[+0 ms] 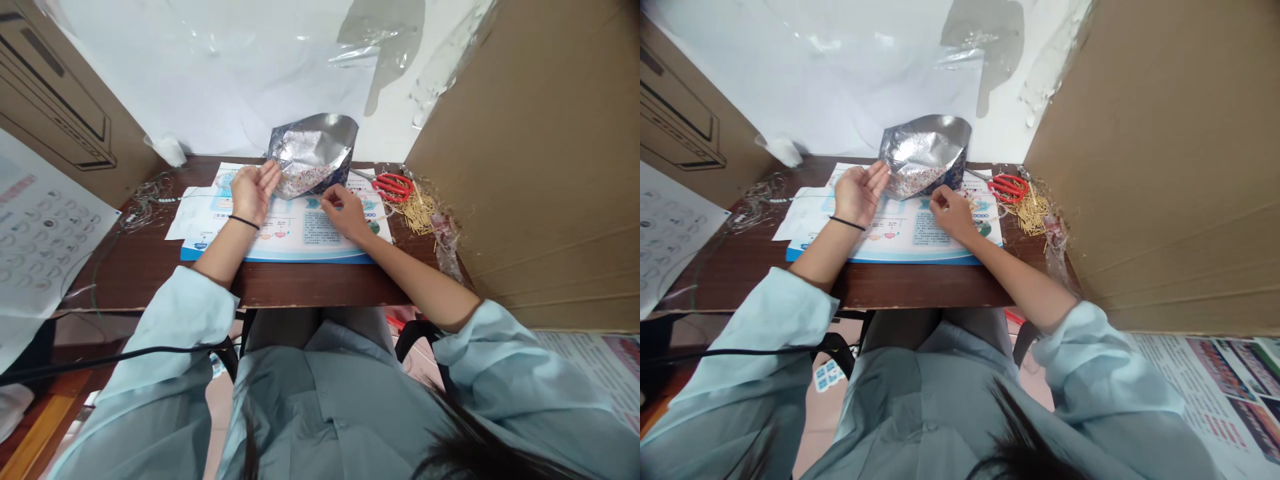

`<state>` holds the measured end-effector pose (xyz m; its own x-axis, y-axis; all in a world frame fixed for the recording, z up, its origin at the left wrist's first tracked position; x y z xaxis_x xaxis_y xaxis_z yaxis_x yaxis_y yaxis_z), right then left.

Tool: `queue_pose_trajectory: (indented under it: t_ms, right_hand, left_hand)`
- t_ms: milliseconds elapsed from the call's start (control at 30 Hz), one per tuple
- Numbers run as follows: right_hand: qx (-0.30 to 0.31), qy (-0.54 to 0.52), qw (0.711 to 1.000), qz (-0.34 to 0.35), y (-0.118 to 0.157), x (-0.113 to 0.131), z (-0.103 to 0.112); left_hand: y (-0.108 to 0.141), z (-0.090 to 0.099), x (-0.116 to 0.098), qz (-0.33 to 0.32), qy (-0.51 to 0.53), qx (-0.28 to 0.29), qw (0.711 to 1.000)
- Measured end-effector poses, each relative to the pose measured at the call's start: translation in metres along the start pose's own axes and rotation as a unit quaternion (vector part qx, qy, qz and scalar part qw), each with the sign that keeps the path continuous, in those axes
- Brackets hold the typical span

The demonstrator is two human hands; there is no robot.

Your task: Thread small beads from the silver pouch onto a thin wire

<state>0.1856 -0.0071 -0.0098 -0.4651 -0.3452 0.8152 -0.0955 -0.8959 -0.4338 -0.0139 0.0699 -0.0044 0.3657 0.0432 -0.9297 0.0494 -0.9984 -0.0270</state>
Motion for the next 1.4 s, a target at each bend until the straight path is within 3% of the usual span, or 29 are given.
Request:
queue_pose_trajectory:
  t_ms: [267, 400, 600, 667, 800, 933, 1067, 1267, 1400]
  right_hand:
    - [-0.003, 0.016, 1.0, 0.007, 0.001, -0.002, -0.001]
    - [-0.009, 0.02, 1.0, 0.001, 0.001, -0.005, 0.0]
    - [-0.02, 0.051, 0.998, -0.012, 0.002, -0.006, 0.003]
    - [-0.01, 0.084, 0.996, -0.011, 0.003, -0.005, 0.002]
    - [0.03, 0.188, 0.982, 0.011, 0.005, 0.001, -0.003]
    - [0.082, 0.233, 0.969, 0.03, 0.008, 0.002, -0.01]
    - [0.107, 0.209, 0.972, 0.026, 0.007, 0.0, -0.013]
    - [0.027, 0.062, 0.998, -0.004, 0.0, -0.002, 0.003]
    - [0.002, 0.023, 0.999, 0.034, 0.001, 0.009, 0.006]
  left_hand:
    - [-0.002, 0.012, -0.008, -0.081, -0.053, -0.058, 0.994]
    - [0.002, 0.016, -0.021, -0.158, -0.101, -0.084, 0.979]
    - [0.004, 0.01, -0.031, -0.194, -0.165, -0.014, 0.967]
    - [0.003, 0.012, -0.036, -0.234, -0.212, -0.024, 0.949]
    - [0.007, 0.01, -0.046, -0.342, -0.34, -0.056, 0.874]
    - [0.018, -0.004, -0.048, -0.416, -0.392, -0.003, 0.82]
    - [0.032, -0.018, -0.05, -0.45, -0.415, 0.044, 0.79]
    - [0.05, -0.036, -0.045, -0.476, -0.455, 0.115, 0.744]
    - [0.061, -0.052, -0.032, -0.463, -0.473, 0.187, 0.726]
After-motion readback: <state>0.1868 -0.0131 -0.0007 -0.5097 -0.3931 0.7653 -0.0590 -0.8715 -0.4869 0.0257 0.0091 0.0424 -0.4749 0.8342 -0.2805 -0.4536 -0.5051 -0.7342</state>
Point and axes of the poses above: each hand's wrist, its own y-axis away from the middle knuckle, its own z-axis out of the back of the hand, x = y × z, the point moved 8 cm from there along -y, towards the middle knuckle, and after that the axes turned 4 degrees about -y, right-handed, at the moved point
